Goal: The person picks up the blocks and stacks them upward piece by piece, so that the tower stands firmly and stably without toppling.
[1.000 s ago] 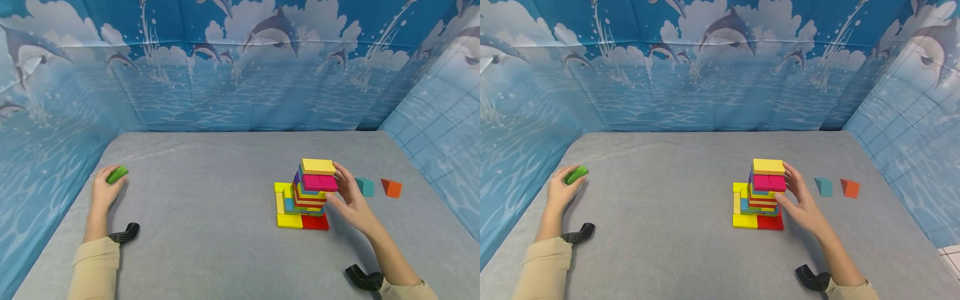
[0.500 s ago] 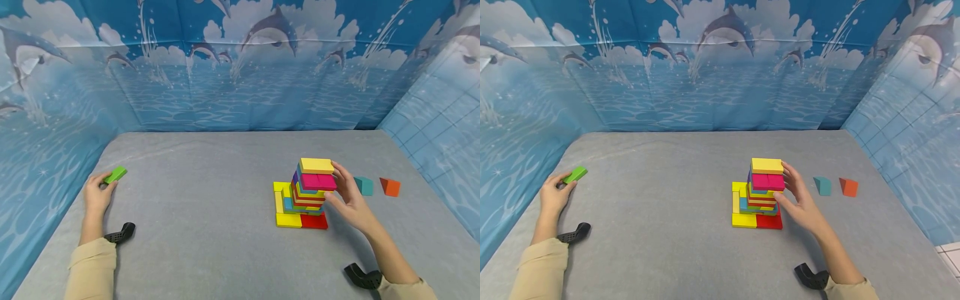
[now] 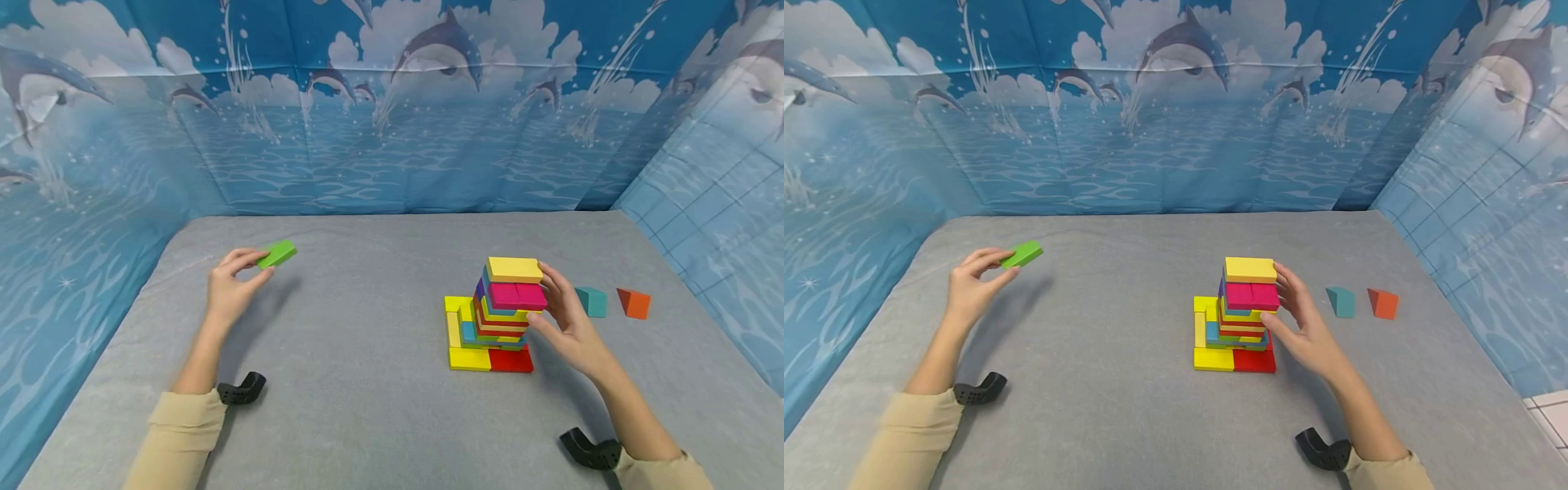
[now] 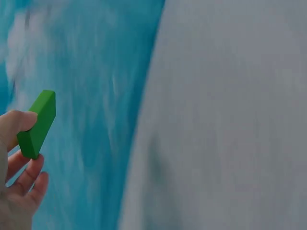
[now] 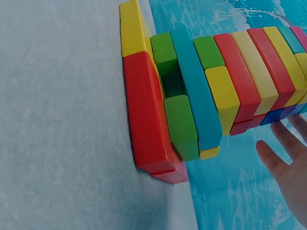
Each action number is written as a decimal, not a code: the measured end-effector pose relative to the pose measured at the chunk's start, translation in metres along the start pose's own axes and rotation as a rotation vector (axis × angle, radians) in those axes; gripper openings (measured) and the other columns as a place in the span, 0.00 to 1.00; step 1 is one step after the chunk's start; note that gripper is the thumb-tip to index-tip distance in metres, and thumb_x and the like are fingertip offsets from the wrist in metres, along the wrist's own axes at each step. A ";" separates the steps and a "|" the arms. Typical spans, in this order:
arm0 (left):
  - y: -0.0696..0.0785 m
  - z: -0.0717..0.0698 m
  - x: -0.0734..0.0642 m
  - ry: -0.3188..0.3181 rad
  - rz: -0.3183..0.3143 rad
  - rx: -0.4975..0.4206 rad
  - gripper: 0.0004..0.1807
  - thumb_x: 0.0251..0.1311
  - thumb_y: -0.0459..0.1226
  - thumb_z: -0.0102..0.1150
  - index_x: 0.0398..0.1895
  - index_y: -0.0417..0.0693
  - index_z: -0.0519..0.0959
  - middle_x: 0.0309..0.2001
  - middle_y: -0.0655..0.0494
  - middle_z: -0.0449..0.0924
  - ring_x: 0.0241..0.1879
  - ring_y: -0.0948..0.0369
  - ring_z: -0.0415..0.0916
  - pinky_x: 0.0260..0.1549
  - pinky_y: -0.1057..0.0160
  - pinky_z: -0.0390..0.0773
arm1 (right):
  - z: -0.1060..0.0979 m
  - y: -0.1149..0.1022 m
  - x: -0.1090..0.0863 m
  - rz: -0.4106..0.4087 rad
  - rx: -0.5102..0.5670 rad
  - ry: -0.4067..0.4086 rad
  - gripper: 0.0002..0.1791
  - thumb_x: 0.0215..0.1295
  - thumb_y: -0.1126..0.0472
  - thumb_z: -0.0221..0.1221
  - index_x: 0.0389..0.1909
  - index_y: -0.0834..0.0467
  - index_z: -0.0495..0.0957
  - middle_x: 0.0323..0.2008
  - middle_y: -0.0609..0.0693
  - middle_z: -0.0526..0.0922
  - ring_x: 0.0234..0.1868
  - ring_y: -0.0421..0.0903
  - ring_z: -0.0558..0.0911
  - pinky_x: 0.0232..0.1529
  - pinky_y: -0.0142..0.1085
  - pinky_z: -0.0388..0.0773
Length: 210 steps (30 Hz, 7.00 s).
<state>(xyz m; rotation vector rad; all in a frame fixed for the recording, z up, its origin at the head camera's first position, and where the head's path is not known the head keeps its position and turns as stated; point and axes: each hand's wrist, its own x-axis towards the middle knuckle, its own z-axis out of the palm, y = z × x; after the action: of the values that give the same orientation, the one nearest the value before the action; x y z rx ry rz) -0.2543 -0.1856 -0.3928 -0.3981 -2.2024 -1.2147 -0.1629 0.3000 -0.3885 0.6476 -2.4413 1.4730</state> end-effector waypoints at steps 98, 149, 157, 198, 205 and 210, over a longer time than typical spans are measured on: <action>0.187 0.203 -0.017 -0.651 0.185 -0.440 0.22 0.54 0.38 0.63 0.54 0.48 0.73 0.65 0.54 0.55 0.60 0.64 0.56 0.50 0.70 0.69 | -0.072 0.090 -0.016 0.239 -0.538 0.175 0.29 0.59 0.58 0.60 0.61 0.61 0.65 0.55 0.66 0.66 0.52 0.61 0.68 0.46 0.52 0.69; 0.187 0.204 -0.018 -0.670 0.092 -0.468 0.39 0.55 0.40 0.62 0.67 0.55 0.53 0.64 0.55 0.57 0.58 0.65 0.61 0.57 0.67 0.64 | -0.044 -0.049 0.062 -0.371 -0.271 -0.144 0.27 0.48 0.79 0.61 0.53 0.67 0.72 0.50 0.51 0.76 0.50 0.37 0.71 0.46 0.24 0.66; 0.185 0.205 -0.018 -0.663 0.111 -0.452 0.35 0.56 0.39 0.61 0.66 0.51 0.57 0.63 0.54 0.59 0.56 0.65 0.62 0.56 0.70 0.63 | -0.044 -0.046 0.061 -0.368 -0.268 -0.129 0.30 0.47 0.80 0.61 0.55 0.67 0.70 0.55 0.42 0.73 0.50 0.35 0.72 0.46 0.22 0.66; 0.185 0.205 -0.019 -0.661 0.102 -0.444 0.35 0.55 0.40 0.62 0.65 0.51 0.58 0.63 0.56 0.59 0.56 0.66 0.62 0.56 0.71 0.63 | -0.133 0.118 -0.031 0.563 -0.715 0.092 0.28 0.60 0.49 0.58 0.50 0.70 0.70 0.40 0.70 0.62 0.36 0.63 0.63 0.24 0.41 0.61; 0.185 0.205 -0.018 -0.663 0.107 -0.441 0.35 0.55 0.40 0.62 0.65 0.51 0.58 0.63 0.55 0.59 0.56 0.66 0.62 0.56 0.71 0.63 | -0.125 0.099 -0.017 0.469 -0.628 0.114 0.23 0.62 0.57 0.57 0.50 0.72 0.71 0.42 0.70 0.65 0.37 0.63 0.68 0.24 0.34 0.65; 0.185 0.205 -0.018 -0.662 0.111 -0.435 0.35 0.55 0.40 0.62 0.65 0.51 0.58 0.63 0.55 0.60 0.56 0.66 0.62 0.56 0.71 0.63 | -0.111 0.058 0.007 0.244 -0.416 0.216 0.17 0.58 0.66 0.60 0.48 0.67 0.75 0.44 0.46 0.70 0.39 0.39 0.72 0.31 0.15 0.67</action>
<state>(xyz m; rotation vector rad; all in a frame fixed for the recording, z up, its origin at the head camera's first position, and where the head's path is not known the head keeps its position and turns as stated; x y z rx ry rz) -0.2164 0.0869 -0.3646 -1.2324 -2.3650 -1.6724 -0.2014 0.4188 -0.3784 0.1033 -2.5999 0.9882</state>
